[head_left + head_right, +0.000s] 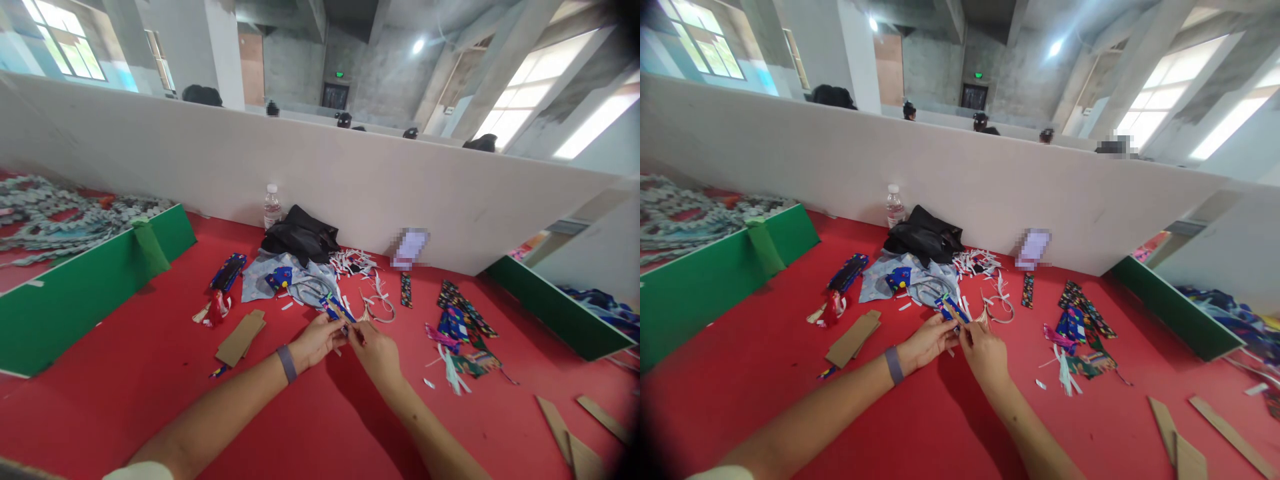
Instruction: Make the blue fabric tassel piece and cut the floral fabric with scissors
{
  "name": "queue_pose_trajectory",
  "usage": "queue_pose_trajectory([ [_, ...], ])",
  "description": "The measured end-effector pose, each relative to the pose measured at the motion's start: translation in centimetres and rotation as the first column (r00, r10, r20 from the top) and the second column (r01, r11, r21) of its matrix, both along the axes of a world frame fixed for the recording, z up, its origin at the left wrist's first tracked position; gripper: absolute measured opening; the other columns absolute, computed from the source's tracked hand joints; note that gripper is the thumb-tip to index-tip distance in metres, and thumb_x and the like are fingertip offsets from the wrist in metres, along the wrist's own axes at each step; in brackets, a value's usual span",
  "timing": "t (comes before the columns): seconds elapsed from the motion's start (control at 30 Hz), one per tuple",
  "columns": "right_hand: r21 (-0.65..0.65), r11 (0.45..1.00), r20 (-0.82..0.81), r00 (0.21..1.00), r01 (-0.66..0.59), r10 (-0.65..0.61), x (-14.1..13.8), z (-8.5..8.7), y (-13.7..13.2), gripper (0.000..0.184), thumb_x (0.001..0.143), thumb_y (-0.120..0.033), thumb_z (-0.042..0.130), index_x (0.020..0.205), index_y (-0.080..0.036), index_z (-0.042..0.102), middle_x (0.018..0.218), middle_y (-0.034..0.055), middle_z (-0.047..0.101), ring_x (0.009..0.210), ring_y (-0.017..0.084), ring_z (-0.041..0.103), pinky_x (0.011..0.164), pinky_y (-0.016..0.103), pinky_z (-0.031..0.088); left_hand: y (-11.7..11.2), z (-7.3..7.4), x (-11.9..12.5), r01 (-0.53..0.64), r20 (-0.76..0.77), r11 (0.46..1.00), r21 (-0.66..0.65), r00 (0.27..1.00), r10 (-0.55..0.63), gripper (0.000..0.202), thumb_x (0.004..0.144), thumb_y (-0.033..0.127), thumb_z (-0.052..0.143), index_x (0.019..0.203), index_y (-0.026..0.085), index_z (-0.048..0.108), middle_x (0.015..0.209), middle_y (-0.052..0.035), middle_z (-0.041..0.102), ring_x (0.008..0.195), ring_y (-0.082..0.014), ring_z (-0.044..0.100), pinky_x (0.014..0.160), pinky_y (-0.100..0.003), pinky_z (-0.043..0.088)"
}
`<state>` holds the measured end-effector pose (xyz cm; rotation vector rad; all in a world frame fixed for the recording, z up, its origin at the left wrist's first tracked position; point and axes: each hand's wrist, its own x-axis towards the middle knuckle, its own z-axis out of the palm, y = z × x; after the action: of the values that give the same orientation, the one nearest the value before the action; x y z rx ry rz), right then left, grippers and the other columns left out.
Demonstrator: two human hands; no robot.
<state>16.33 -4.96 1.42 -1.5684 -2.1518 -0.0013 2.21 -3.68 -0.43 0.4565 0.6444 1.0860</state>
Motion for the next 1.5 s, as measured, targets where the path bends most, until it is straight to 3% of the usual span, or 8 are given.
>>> queue_pose_trajectory([
  [0.37, 0.077, 0.997, 0.102, 0.995, 0.0, -0.008, -0.29, -0.03, -0.3, 0.023, 0.086, -0.029, 0.047, 0.073, -0.018, 0.063, 0.065, 0.0018, 0.066, 0.051, 0.012, 0.058, 0.049, 0.022, 0.024, 0.0, -0.3, 0.1, -0.041, -0.016, 0.999, 0.006, 0.999, 0.041, 0.026, 0.069, 0.021, 0.073, 0.08, 0.015, 0.05, 0.073, -0.001, 0.064, 0.061, -0.0112, 0.063, 0.057, -0.022, 0.053],
  [0.97, 0.117, 0.992, 0.138, 0.99, -0.035, 0.018, -0.43, -0.16, -0.49, 0.025, 0.088, -0.029, 0.045, 0.078, -0.019, 0.066, 0.065, 0.0014, 0.066, 0.052, 0.012, 0.058, 0.049, 0.023, 0.025, 0.0, -0.87, 0.26, -0.068, -0.05, 0.996, 0.048, 0.996, 0.071, 0.025, 0.067, 0.021, 0.073, 0.081, 0.013, 0.054, 0.076, -0.0036, 0.065, 0.063, -0.0123, 0.064, 0.058, -0.024, 0.053],
  [1.37, 0.099, 0.99, 0.071, 0.993, -0.103, 0.096, -0.33, -0.1, -0.61, 0.023, 0.089, -0.03, 0.045, 0.098, -0.02, 0.064, 0.078, 0.003, 0.067, 0.062, 0.014, 0.062, 0.055, 0.022, 0.034, 0.15, -0.44, -0.03, -0.123, -0.075, 0.991, 0.06, 0.989, 0.127, 0.023, 0.067, 0.023, 0.071, 0.079, 0.012, 0.055, 0.074, -0.0046, 0.065, 0.061, -0.0118, 0.062, 0.056, -0.023, 0.052],
  [1.5, 0.09, 0.989, 0.022, 0.993, -0.115, 0.113, -0.38, -0.1, -0.71, 0.02, 0.089, -0.026, 0.044, 0.096, -0.017, 0.06, 0.08, 0.0044, 0.065, 0.065, 0.014, 0.061, 0.058, 0.022, 0.038, 0.13, -0.13, -0.07, -0.147, -0.069, 0.988, 0.056, 0.986, 0.151, 0.022, 0.067, 0.023, 0.071, 0.078, 0.012, 0.055, 0.074, -0.0045, 0.065, 0.062, -0.012, 0.061, 0.058, -0.024, 0.052],
])
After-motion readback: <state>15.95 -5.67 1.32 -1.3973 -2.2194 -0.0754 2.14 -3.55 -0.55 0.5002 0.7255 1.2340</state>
